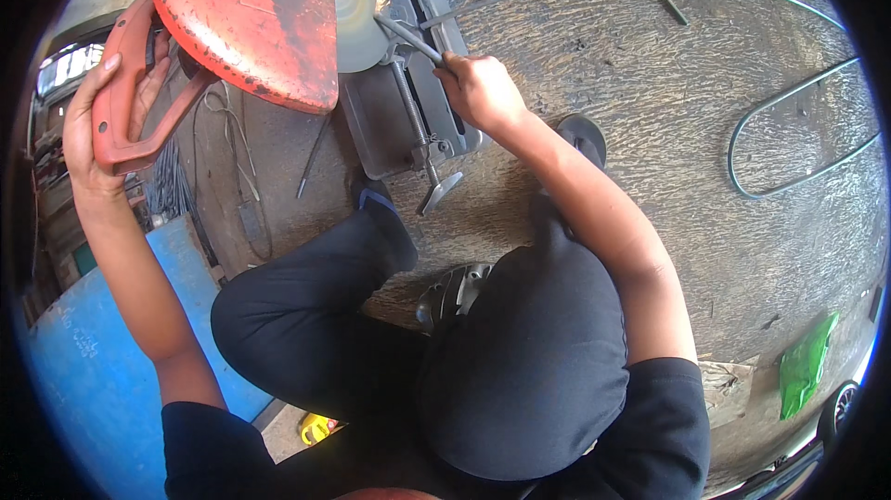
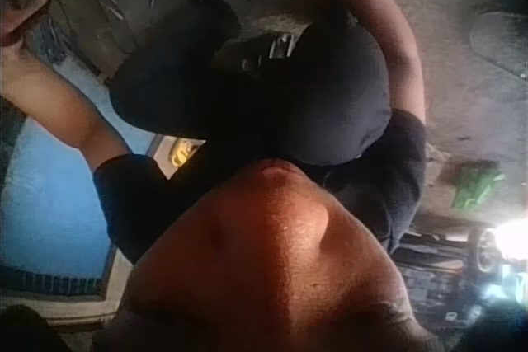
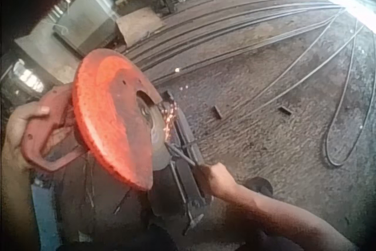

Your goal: Cutting metal rods to specific lengths using a power chop saw.

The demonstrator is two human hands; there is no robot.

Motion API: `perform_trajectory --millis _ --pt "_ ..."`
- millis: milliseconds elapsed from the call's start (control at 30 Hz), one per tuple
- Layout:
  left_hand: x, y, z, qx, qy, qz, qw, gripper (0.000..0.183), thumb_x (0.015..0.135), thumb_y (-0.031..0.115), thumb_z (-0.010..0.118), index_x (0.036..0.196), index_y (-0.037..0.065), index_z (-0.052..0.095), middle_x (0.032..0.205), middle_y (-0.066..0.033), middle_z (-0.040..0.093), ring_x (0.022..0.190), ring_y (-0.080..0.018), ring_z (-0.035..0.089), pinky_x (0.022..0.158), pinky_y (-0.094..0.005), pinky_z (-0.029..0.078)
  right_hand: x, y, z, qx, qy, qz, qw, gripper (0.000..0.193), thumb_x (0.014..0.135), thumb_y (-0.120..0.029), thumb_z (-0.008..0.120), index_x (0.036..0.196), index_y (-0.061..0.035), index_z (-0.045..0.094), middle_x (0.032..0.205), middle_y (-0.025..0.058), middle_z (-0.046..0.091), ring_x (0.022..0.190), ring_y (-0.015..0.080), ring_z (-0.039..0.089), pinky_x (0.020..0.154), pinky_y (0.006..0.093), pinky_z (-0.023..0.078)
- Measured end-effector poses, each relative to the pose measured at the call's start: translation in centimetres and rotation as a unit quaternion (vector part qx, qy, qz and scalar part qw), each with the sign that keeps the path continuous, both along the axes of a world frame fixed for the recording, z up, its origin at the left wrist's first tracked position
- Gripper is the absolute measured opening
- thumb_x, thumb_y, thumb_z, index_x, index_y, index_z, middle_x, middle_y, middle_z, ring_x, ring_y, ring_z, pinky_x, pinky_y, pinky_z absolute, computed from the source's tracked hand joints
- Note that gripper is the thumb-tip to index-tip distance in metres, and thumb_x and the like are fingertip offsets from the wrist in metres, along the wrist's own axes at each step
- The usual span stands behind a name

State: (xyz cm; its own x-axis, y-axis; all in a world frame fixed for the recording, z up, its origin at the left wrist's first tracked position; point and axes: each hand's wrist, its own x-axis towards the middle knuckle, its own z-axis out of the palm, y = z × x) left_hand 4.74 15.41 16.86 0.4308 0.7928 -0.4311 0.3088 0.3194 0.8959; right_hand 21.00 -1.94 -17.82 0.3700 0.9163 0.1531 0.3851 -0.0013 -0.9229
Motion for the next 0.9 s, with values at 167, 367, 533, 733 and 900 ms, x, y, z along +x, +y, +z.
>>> perform_trajectory --millis 167,367,533,733,900 --pt "-0.4 0.7 0.0 0.04 0.036 -0.007 0.999 0.045 0.085 0.007 0.056 0.123 -0.013 0.041 0.112 -0.0228 0.057 0.101 -0.0277 0.06 0.092 -0.036 0.05 1.2 0.4 -0.6 -0.07 0.091 0.008 0.993 0.026 0.09 -0.024 0.053 0.088 0.0006 0.061 0.063 0.0161 0.058 0.052 0.0313 0.056 0.052 0.0364 0.045" --pt "-0.6 0.6 0.1 0.041 0.044 -0.01 0.998 0.045 0.085 0.006 0.056 0.123 -0.012 0.042 0.111 -0.0219 0.058 0.098 -0.0262 0.061 0.091 -0.0352 0.051 1.4 0.1 -0.6 -0.141 0.503 0.109 0.846 0.034 0.095 -0.024 0.042 0.091 0.0025 0.064 0.056 -0.0041 0.039 0.043 0.0034 0.03 0.038 0.0217 0.024" --pt "-0.3 0.0 -0.1 0.031 0.025 0.005 0.999 0.045 0.085 0.005 0.055 0.124 -0.012 0.041 0.113 -0.0229 0.057 0.1 -0.027 0.06 0.093 -0.0355 0.05 0.3 -0.1 0.0 -0.153 0.532 0.13 0.822 0.033 0.097 -0.026 0.045 0.094 0.0022 0.063 0.057 -0.0058 0.037 0.043 0.0032 0.029 0.039 0.0212 0.022" --pt "-0.2 0.1 -0.2 0.019 0.007 -0.007 1.0 0.047 0.086 0.006 0.054 0.126 -0.013 0.039 0.116 -0.0245 0.055 0.105 -0.0291 0.058 0.095 -0.0366 0.049 -0.3 0.1 0.1 -0.151 0.384 0.082 0.907 0.029 0.093 -0.025 0.056 0.093 0.0028 0.065 0.056 -0.0027 0.045 0.05 0.0032 0.04 0.044 0.024 0.033" --pt "-0.3 0.2 -0.2 0.026 0.01 0.003 1.0 0.048 0.086 0.008 0.053 0.128 -0.012 0.037 0.118 -0.0251 0.054 0.108 -0.0293 0.056 0.099 -0.0374 0.046 -0.5 0.0 0.1 -0.111 0.221 0.039 0.968 0.033 0.089 -0.026 0.06 0.098 0.0058 0.064 0.055 0.0094 0.051 0.056 0.0067 0.047 0.053 0.029 0.042"
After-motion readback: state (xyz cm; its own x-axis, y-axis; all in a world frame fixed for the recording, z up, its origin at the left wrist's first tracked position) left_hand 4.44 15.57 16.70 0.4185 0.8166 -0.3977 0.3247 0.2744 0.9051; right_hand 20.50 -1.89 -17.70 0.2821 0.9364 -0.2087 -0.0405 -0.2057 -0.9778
